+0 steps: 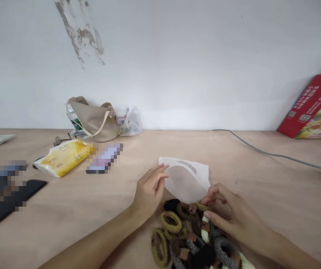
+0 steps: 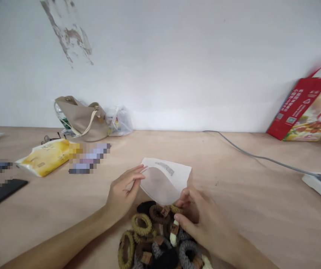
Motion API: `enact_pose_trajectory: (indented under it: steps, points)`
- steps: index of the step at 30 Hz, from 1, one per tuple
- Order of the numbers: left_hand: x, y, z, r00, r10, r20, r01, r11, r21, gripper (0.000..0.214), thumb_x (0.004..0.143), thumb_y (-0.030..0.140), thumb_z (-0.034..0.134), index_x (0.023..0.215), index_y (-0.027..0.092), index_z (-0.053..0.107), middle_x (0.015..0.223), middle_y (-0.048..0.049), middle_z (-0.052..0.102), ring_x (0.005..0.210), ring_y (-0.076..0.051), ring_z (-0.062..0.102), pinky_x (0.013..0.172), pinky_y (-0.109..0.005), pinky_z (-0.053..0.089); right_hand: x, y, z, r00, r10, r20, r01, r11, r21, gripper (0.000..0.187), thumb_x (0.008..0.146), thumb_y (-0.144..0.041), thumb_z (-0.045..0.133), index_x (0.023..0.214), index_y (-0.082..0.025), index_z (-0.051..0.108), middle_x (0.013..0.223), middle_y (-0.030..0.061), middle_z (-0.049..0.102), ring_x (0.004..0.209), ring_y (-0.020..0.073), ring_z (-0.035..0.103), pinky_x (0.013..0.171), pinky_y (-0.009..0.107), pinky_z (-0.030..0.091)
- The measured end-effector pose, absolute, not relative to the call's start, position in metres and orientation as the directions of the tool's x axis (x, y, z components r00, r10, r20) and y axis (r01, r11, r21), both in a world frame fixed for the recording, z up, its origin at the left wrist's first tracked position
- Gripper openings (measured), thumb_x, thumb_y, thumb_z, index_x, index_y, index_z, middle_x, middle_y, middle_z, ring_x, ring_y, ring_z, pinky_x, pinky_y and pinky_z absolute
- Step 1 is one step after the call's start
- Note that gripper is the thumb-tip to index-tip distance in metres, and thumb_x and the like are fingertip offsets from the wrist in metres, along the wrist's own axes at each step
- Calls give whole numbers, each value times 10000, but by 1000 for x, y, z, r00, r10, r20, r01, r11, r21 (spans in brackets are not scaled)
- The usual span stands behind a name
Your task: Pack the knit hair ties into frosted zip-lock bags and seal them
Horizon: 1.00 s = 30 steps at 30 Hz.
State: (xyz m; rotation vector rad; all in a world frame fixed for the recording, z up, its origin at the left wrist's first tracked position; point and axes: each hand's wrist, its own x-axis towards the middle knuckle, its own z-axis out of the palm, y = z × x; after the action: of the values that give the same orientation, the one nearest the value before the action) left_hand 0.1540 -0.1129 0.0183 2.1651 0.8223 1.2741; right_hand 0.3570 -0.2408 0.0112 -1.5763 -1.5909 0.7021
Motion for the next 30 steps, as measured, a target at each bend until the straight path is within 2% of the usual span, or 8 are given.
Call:
enact_pose_trajectory:
  steps: [6,10,13,15,19,24,27,30]
  points:
    - [152,-109,16,448,622,642,255,-777,575,354,828,93,434,987,242,713,1092,-51,700,1056,-214,613,929,-395,479,359,-239,6,60,979,195,616,117,-779,84,790,-239,572,872,-259,570,836,-4,667,797,195,630,717,315,486]
    - [151,-108,14,472,581,663,290,-813,506,401,824,63,424,1067,239,690,1132,-45,684,1182,-229,538,985,-434,447,361,-245,9,16,892,453,741,293,-604,49,807,-218,562,812,-263,581,774,1,650,703,182,615,652,303,482]
    - [153,-110,13,510,527,679,304,-850,431,443,825,36,403,1130,232,657,1171,-45,664,1230,-231,502,1017,-463,422,361,-246,13,-85,735,673,766,480,-428,140,816,-130,558,843,-266,572,894,18,680,781,184,633,723,324,487]
    - [155,-111,13,538,495,682,281,-868,408,468,820,23,396,1159,236,638,1190,-40,653,1235,-232,499,1021,-476,419,359,-243,15,-140,685,715,781,520,-346,206,843,-84,526,941,-259,577,1034,37,674,898,186,633,794,330,487]
    - [159,-111,13,561,476,677,247,-877,413,485,822,10,385,1189,228,615,1220,-42,633,1242,-214,495,1006,-443,449,350,-239,22,-195,769,608,816,471,-334,268,889,-79,460,1083,-233,563,1179,53,623,996,177,597,849,327,473]
    - [160,-108,15,555,514,654,258,-854,452,464,835,34,389,1191,226,616,1231,-35,625,1224,-201,515,1012,-417,450,317,-235,42,-456,824,337,699,565,-438,230,857,-47,466,938,-222,591,838,-19,660,797,144,555,706,260,452]
    - [159,-107,16,546,528,651,251,-844,473,458,836,36,391,1184,226,620,1236,-29,622,1228,-196,511,1022,-412,440,296,-225,46,-504,838,210,777,546,-314,118,815,-99,551,819,-213,585,818,-16,661,805,178,546,711,297,436]
    - [158,-106,17,546,555,627,235,-820,522,465,833,27,385,1176,227,628,1244,-23,617,1217,-187,521,1030,-394,436,286,-216,44,-527,830,181,818,554,-156,71,785,-151,609,805,-210,576,805,-6,658,808,202,552,708,323,420]
